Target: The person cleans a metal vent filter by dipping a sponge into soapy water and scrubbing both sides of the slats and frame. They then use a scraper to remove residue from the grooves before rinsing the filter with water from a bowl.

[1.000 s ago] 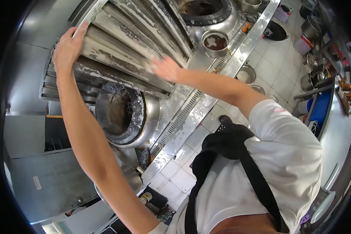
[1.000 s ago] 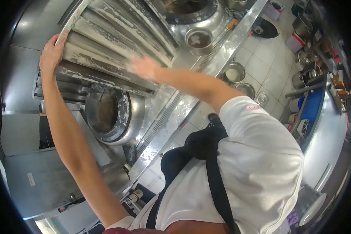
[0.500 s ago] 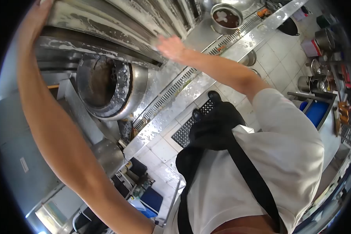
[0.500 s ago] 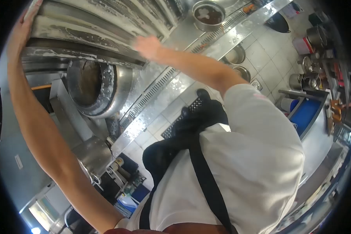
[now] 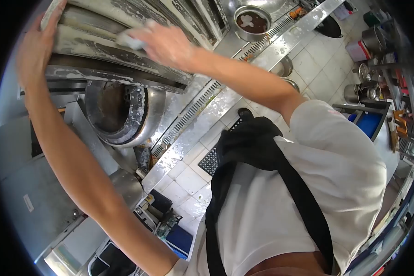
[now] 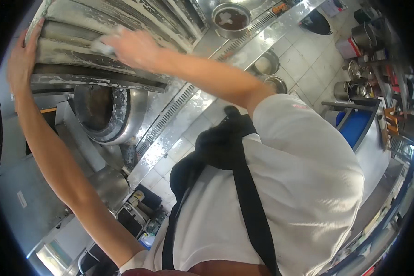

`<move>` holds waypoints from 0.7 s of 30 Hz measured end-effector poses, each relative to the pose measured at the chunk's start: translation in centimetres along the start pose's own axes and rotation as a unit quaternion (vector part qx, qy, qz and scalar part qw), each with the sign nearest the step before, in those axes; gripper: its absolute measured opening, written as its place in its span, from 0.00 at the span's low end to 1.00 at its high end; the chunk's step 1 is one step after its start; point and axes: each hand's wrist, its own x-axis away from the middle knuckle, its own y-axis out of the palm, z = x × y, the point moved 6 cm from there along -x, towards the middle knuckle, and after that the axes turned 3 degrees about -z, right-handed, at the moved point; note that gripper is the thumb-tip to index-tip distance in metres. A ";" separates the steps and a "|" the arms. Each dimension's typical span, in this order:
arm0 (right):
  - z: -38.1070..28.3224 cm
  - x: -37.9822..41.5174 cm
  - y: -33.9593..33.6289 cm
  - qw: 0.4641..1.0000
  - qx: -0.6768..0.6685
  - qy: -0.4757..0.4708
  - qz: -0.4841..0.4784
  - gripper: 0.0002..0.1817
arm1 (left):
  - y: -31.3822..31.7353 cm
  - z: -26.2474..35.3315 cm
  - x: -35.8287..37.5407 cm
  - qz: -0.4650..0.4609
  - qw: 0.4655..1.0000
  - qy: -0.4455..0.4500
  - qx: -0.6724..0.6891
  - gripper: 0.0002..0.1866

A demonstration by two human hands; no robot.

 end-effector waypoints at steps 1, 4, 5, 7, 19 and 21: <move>1.8 2.6 2.4 1.000 0.017 0.009 0.015 0.30 | -0.3 0.8 0.4 0.003 1.000 0.003 -0.002 0.51; 13.0 15.3 13.5 0.925 -0.008 0.257 -0.279 0.37 | -0.7 0.0 0.9 0.028 0.999 -0.001 -0.022 0.48; 16.9 19.5 17.3 0.920 0.068 0.255 -0.291 0.37 | 0.5 -1.1 -0.3 -0.034 0.996 0.026 0.077 0.45; 16.4 21.2 17.3 0.939 -0.038 0.309 -0.146 0.34 | -0.2 -3.5 -2.5 -0.067 0.983 0.050 0.164 0.41; -5.5 0.4 3.4 0.954 -0.190 0.098 0.212 0.24 | -0.6 -2.0 -0.1 -0.101 0.932 0.147 0.316 0.33; 4.5 9.2 11.9 0.971 -0.117 0.183 0.100 0.25 | -0.8 -2.3 0.3 -0.113 0.941 0.140 0.286 0.33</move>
